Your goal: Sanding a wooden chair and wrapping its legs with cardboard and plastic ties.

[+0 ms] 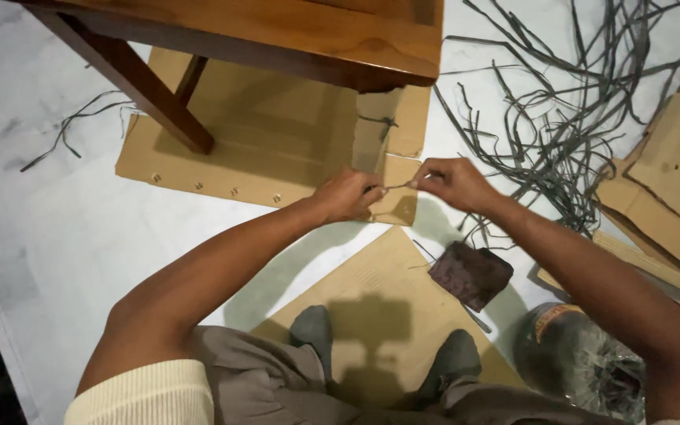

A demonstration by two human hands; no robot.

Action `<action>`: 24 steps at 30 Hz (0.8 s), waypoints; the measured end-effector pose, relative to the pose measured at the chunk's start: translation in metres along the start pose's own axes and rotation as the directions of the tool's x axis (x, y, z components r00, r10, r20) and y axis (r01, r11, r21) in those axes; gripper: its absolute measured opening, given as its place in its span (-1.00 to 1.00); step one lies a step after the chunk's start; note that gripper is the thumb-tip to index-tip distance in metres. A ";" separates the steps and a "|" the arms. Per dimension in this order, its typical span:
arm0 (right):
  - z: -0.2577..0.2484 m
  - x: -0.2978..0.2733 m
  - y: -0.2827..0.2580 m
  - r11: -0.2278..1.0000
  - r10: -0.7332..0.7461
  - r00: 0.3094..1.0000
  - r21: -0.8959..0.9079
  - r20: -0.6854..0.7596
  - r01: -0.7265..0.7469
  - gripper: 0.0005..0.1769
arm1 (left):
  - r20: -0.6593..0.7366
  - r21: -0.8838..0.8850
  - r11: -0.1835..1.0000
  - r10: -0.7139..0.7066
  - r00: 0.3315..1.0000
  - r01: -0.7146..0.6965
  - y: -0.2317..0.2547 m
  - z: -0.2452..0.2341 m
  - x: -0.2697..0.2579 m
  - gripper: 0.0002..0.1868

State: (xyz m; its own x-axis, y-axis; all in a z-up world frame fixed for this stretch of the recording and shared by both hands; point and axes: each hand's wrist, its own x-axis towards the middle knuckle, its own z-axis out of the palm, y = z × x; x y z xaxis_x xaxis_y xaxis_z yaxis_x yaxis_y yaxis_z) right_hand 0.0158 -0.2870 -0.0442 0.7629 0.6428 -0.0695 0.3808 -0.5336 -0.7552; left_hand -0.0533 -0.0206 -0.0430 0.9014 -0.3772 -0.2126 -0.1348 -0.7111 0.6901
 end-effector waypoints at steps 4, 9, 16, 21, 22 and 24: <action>-0.016 0.020 0.041 0.976 0.211 0.977 -0.058 -0.002 -0.211 -0.83 | 0.002 0.092 0.996 -0.013 1.000 0.013 -0.036 -0.014 -0.004 -0.70; -0.014 0.058 0.130 0.892 0.431 0.824 0.036 -0.368 -0.450 -0.68 | -0.173 0.088 0.972 -0.202 0.964 0.220 -0.047 -0.051 -0.010 -0.71; 0.003 0.097 0.032 0.940 0.273 0.864 0.311 -0.423 -0.144 -0.80 | -0.523 -0.031 0.996 -0.089 0.847 0.086 -0.032 -0.067 0.030 -0.56; 0.012 0.103 -0.025 0.870 0.116 0.949 0.492 -0.292 0.045 -0.87 | -0.364 0.033 0.994 -0.087 0.927 0.107 -0.046 -0.068 0.069 -0.50; 0.012 0.104 -0.027 0.870 0.115 0.950 0.490 -0.290 0.045 -0.87 | -0.366 0.031 0.994 -0.088 0.926 0.107 -0.037 -0.072 0.062 -0.50; 0.011 0.104 -0.031 0.856 0.131 0.956 0.516 -0.264 0.025 -0.84 | -0.355 -0.069 0.998 -0.028 0.934 0.004 -0.019 -0.079 0.049 -0.67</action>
State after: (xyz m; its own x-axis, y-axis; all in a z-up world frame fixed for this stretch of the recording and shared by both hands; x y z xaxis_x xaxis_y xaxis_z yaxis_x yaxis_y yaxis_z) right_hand 0.0776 -0.1974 -0.0354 0.9166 0.3997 0.0067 0.0757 -0.1572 -0.9847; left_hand 0.0260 0.0215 -0.0115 0.9922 -0.1218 0.0273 -0.1025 -0.6696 0.7356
